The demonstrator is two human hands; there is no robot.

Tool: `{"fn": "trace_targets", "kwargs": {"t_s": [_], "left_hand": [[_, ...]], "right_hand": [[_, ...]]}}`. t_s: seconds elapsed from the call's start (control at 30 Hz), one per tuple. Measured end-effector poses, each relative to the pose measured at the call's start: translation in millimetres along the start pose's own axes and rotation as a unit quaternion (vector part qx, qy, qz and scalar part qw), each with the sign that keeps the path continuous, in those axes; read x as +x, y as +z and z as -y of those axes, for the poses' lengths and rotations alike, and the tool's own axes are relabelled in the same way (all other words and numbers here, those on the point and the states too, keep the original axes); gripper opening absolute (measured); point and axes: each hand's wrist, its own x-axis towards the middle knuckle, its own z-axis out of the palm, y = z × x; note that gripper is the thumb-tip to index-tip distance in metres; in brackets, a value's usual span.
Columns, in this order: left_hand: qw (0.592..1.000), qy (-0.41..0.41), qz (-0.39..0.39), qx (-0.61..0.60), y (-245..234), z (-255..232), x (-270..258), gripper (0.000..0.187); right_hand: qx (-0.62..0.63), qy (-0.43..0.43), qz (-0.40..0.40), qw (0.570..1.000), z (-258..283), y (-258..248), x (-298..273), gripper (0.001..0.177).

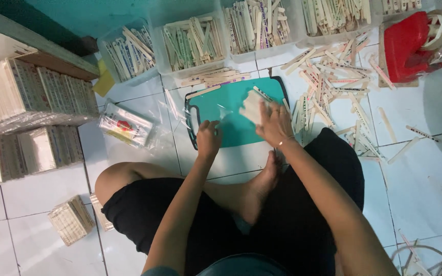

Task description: Packaging small bundles of wooden sticks into plastic sleeves and sealing them with tape.

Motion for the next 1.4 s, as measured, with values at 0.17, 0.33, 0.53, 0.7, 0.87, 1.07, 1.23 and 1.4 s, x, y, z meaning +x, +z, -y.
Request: {"fn": "trace_targets", "kwargs": {"t_s": [0.17,0.33,0.53,0.7,0.87,1.07,1.23,1.4], "left_hand": [[1.000,-0.011,-0.020,0.008,3,-2,12,0.011],[1.000,0.015,0.002,-0.009,14,-3,11,0.008],[0.999,0.016,0.028,0.033,3,-18,6,0.010],[0.991,-0.090,0.080,0.052,27,-4,-11,0.010],[0.996,0.011,0.075,0.041,22,-10,-18,0.026],[0.997,0.026,0.065,0.041,-2,-32,-20,0.036],[0.994,-0.008,0.093,0.064,-22,-51,-15,0.033],[0.993,0.004,0.093,0.076,-10,-58,-21,0.041]], "right_hand": [[0.109,-0.169,0.075,0.977,27,-20,-23,0.104],[0.103,-0.195,0.052,0.974,23,-21,-21,0.089],[0.041,-0.165,0.046,0.984,21,-6,-19,0.082],[0.033,-0.131,0.051,0.990,29,1,-18,0.084],[0.030,-0.109,0.087,0.990,37,-8,-13,0.081],[0.006,-0.094,0.081,0.992,46,-12,-8,0.082],[0.034,-0.073,0.118,0.990,54,-21,-5,0.083],[0.056,-0.048,0.132,0.988,59,-9,-4,0.090]]}}
